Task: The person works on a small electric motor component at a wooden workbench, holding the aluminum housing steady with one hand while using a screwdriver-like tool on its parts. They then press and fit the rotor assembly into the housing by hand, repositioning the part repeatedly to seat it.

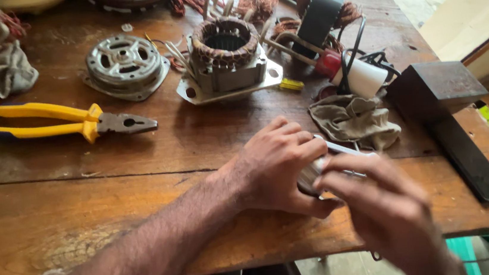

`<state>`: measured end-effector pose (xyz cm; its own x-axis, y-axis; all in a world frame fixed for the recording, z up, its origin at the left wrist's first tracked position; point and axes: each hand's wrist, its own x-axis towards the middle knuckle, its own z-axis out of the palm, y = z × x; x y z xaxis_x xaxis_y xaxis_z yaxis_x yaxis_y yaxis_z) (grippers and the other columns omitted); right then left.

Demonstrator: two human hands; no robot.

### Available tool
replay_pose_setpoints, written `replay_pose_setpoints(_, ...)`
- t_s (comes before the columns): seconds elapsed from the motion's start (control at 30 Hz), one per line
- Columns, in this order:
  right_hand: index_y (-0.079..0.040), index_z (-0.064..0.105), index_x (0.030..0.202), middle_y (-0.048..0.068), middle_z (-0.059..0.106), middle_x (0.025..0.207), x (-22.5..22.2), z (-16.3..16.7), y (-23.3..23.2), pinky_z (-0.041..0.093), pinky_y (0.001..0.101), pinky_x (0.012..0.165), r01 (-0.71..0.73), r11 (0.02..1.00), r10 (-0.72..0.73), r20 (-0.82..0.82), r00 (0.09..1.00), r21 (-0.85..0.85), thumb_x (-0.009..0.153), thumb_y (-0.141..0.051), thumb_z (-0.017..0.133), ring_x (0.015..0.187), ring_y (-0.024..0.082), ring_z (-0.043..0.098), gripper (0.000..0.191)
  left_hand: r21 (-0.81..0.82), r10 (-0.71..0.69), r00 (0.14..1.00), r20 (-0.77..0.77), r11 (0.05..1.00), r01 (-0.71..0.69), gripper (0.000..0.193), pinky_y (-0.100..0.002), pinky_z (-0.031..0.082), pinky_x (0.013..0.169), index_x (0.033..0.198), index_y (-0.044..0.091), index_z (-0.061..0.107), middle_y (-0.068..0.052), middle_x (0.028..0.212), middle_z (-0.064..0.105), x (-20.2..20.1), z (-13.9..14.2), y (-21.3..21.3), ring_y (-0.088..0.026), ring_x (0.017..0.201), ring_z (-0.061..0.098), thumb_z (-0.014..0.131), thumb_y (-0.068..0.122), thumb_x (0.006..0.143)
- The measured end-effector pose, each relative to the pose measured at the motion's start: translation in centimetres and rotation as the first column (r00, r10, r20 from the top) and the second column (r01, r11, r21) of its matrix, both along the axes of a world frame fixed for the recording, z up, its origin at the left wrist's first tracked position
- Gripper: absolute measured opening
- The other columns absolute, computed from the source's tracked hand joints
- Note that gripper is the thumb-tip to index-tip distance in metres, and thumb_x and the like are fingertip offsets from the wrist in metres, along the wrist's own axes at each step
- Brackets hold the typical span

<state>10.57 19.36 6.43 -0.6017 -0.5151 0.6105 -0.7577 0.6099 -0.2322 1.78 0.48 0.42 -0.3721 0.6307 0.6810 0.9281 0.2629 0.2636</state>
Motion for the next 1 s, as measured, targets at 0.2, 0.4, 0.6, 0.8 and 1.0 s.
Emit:
replay_pose_setpoints(0.2,-0.002,0.071,0.109,0.013,0.071,0.112,0.1,-0.8,0.6,0.057,0.0383,0.092,0.024,1.0,-0.025,-0.038,0.999,-0.017,0.086,0.007,0.07,0.104,0.027,0.072,0.025,-0.178,0.087,0.98,0.178,0.983,-0.055,0.066,-0.041,0.047,0.096,0.095,0.008,0.065,-0.011,0.085,0.07,0.0,0.0,0.3,-0.026,0.088,0.068,0.073,0.07,0.075)
replay_pose_setpoints(0.4,0.0,0.068,0.106,0.014,0.07,0.111,-0.2,-1.6,1.3,0.057,0.0388,0.092,0.019,1.0,-0.019,-0.042,0.999,-0.009,0.086,0.004,0.072,0.106,0.029,0.072,0.021,-0.058,0.048,0.996,0.078,0.997,-0.044,0.067,-0.043,0.047,0.096,0.097,0.006,0.066,-0.013,0.088,0.07,-0.1,-0.3,0.2,-0.03,0.093,0.068,0.075,0.068,0.073)
replay_pose_setpoints(0.6,0.0,0.069,0.106,0.013,0.071,0.11,-0.6,-2.0,1.2,0.058,0.0394,0.094,0.012,0.998,-0.016,-0.067,0.998,-0.054,0.086,0.003,0.072,0.106,0.029,0.072,0.021,-0.076,0.027,0.995,0.095,0.997,-0.02,0.064,-0.043,0.048,0.096,0.097,0.007,0.065,-0.011,0.091,0.071,-0.2,0.1,0.0,-0.029,0.094,0.069,0.076,0.066,0.074)
replay_pose_setpoints(0.8,-0.002,0.069,0.102,0.011,0.072,0.108,-0.4,-1.7,0.4,0.055,0.0414,0.102,0.087,0.993,-0.091,-0.051,0.995,-0.083,0.082,0.004,0.074,0.113,0.029,0.071,0.022,-0.065,-0.031,0.992,0.121,0.997,0.039,0.066,-0.044,0.05,0.095,0.101,0.007,0.062,-0.012,0.093,0.069,-0.4,0.4,-0.1,-0.032,0.098,0.067,0.083,0.062,0.072)
replay_pose_setpoints(1.0,-0.003,0.073,0.1,0.009,0.075,0.107,-0.4,-2.2,0.0,0.053,0.0396,0.092,0.175,0.98,-0.183,-0.084,0.98,-0.094,0.084,0.002,0.077,0.103,0.028,0.068,0.017,-0.028,-0.043,0.942,0.332,0.998,0.056,0.082,-0.044,0.053,0.088,0.118,0.004,0.049,-0.015,0.1,0.065,-0.4,0.3,-0.8,-0.033,0.099,0.066,0.09,0.051,0.065)
